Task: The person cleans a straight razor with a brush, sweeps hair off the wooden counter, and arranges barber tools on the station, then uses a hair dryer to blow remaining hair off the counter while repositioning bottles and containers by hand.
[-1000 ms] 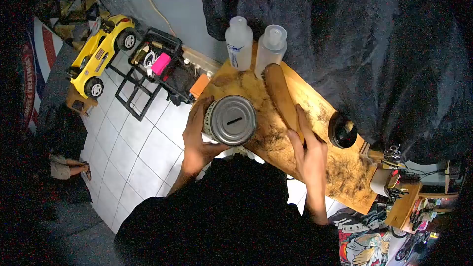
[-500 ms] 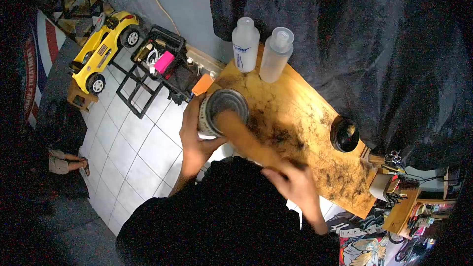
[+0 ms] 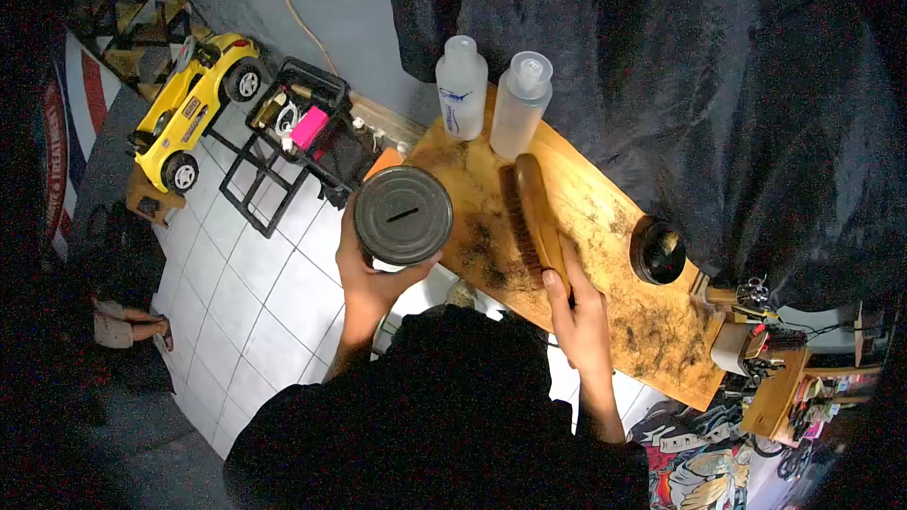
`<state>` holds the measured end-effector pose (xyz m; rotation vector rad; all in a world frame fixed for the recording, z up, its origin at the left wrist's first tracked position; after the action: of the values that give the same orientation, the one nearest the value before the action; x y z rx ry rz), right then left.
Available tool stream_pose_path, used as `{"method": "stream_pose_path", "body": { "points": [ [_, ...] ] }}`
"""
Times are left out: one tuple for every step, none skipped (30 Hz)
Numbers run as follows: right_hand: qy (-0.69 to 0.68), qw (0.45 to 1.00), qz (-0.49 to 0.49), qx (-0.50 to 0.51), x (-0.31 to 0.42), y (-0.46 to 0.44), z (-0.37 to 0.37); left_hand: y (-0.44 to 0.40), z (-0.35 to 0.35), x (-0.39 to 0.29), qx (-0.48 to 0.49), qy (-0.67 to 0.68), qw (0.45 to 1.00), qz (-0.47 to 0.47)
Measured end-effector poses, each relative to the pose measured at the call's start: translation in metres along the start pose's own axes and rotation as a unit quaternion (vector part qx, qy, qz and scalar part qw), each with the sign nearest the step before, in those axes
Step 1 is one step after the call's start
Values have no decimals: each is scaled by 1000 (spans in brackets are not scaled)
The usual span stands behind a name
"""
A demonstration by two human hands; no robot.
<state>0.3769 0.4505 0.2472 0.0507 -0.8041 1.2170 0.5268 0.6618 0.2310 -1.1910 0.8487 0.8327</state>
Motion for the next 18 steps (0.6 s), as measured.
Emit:
{"method": "stream_pose_path", "body": {
  "points": [
    [-217,962,-157,49,-5,4,-4,-1,-3,4,14,70,997,22],
    [-421,850,-303,95,-1,11,-14,0,-5,7,26,45,998,19],
    [-423,847,-309,91,9,12,-15,1,-7,8,33,43,998,20],
    [-465,828,-294,110,24,9,-19,1,-11,6,49,11,999,5],
    [-506,807,-276,127,35,7,-24,-1,-14,4,66,-21,998,-14],
    [-499,814,-278,109,35,7,-28,-1,-15,4,76,-22,997,-17],
    [-503,811,-280,101,33,8,-32,0,-14,7,77,-13,997,-13],
    [-487,806,-310,130,28,11,-39,1,-13,10,79,-5,997,-9],
    [-469,800,-338,161,22,16,-48,0,-13,14,80,4,997,-4],
    [-405,841,-315,168,15,23,-58,0,-14,9,91,-37,992,-83],
    [-409,841,-316,162,13,26,-56,-2,-13,8,98,-37,991,-87],
    [-407,817,-365,185,7,31,-57,-4,-12,1,89,-95,980,-150],
    [-404,789,-412,210,4,36,-58,-3,-10,-5,79,-153,962,-211],
    [-427,785,-408,187,7,31,-52,-3,-6,9,52,-20,995,-88],
    [-431,784,-409,182,13,27,-46,-2,-7,18,68,-15,992,-103],
    [-452,796,-374,149,22,18,-38,-3,-8,24,85,-9,989,-119],
    [-472,806,-339,115,29,11,-29,0,-10,27,76,16,992,-95],
    [-477,815,-303,127,34,10,-23,2,-13,27,67,42,994,-72]
  ]
}}
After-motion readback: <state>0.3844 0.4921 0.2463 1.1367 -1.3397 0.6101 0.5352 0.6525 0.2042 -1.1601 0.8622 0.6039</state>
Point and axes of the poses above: each hand's wrist, its own y-axis away from the middle knuckle, its own z-axis out of the back of the hand, x = y × z, the point moved 5 cm from there along -y, towards the middle knuckle, and after that the axes turned 5 degrees about -x, right-handed, at the moved point
